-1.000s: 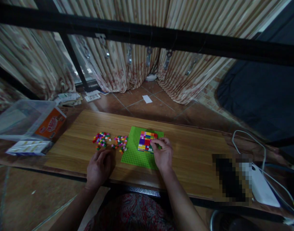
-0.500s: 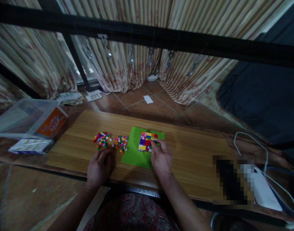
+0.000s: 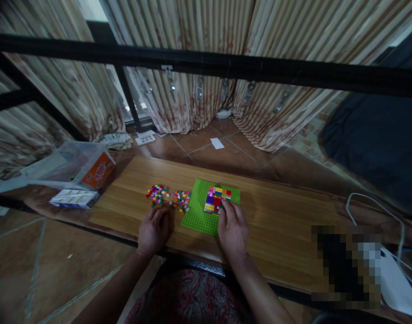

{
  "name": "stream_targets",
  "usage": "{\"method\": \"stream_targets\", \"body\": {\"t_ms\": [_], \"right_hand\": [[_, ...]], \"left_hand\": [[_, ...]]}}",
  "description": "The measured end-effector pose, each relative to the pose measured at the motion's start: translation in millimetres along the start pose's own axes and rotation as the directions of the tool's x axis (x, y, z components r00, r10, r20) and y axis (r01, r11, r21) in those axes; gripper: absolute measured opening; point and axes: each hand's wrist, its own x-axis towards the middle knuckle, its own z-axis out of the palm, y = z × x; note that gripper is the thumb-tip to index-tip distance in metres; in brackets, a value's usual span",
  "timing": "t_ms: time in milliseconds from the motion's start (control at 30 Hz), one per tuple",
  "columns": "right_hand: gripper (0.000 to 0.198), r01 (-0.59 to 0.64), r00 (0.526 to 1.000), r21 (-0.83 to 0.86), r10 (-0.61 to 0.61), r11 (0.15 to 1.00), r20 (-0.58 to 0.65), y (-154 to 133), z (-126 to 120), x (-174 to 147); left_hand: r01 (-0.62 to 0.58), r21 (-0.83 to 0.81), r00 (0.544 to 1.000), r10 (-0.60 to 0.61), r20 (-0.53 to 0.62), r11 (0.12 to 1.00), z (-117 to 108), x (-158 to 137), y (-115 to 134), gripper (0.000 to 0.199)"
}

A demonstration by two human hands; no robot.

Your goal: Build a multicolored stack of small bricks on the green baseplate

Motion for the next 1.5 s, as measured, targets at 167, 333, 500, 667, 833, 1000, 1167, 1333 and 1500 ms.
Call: {"method": "stream_targets", "body": {"t_ms": [167,333,500,667,833,1000,1167,1333,1500], "right_hand": [[0.021,0.128,0.983,0.163,-0.147,0.978,0.111,-39,14,-12],[0.021,0.126,0.934,0.167,-0.174,0.978,0.311,-65,45,-3],[0.017,0.096,0.894,0.007,-0.090,0.995,0.439,-73,75,16],[0.016,0.096,0.846,-0.175,0.013,0.980,0.533,-77,87,26],[0.019,0.149,0.817,-0.228,0.010,0.962,0.576,-80,89,31],[0.014,0.176,0.817,-0.230,-0.012,0.957,0.576,-80,92,34],[0.011,0.223,0.838,-0.115,-0.130,0.968,0.530,-80,92,31],[0.017,0.238,0.865,0.007,-0.215,0.971,0.453,-77,91,24],[0.016,0.181,0.874,0.025,-0.172,0.983,0.455,-69,88,23]], "left_hand": [[0.011,-0.003,1.000,-0.011,-0.017,1.000,2,-2,0,0.018],[0.007,-0.012,1.000,-0.008,-0.018,1.000,2,-2,2,0.018],[0.007,-0.019,1.000,-0.008,-0.022,1.000,0,-2,4,0.017],[-0.006,-0.024,1.000,0.005,-0.024,1.000,-1,-2,5,0.016],[-0.007,-0.033,1.000,0.006,-0.019,0.999,0,-3,3,0.016],[-0.014,-0.044,1.000,0.013,-0.019,0.999,1,-3,2,0.016],[-0.007,-0.037,1.000,0.006,-0.021,0.999,0,-2,3,0.017],[-0.010,-0.031,1.000,0.010,-0.010,0.999,-1,-2,3,0.018],[0.009,-0.035,1.000,-0.010,-0.004,0.999,-1,-2,4,0.017]]}}
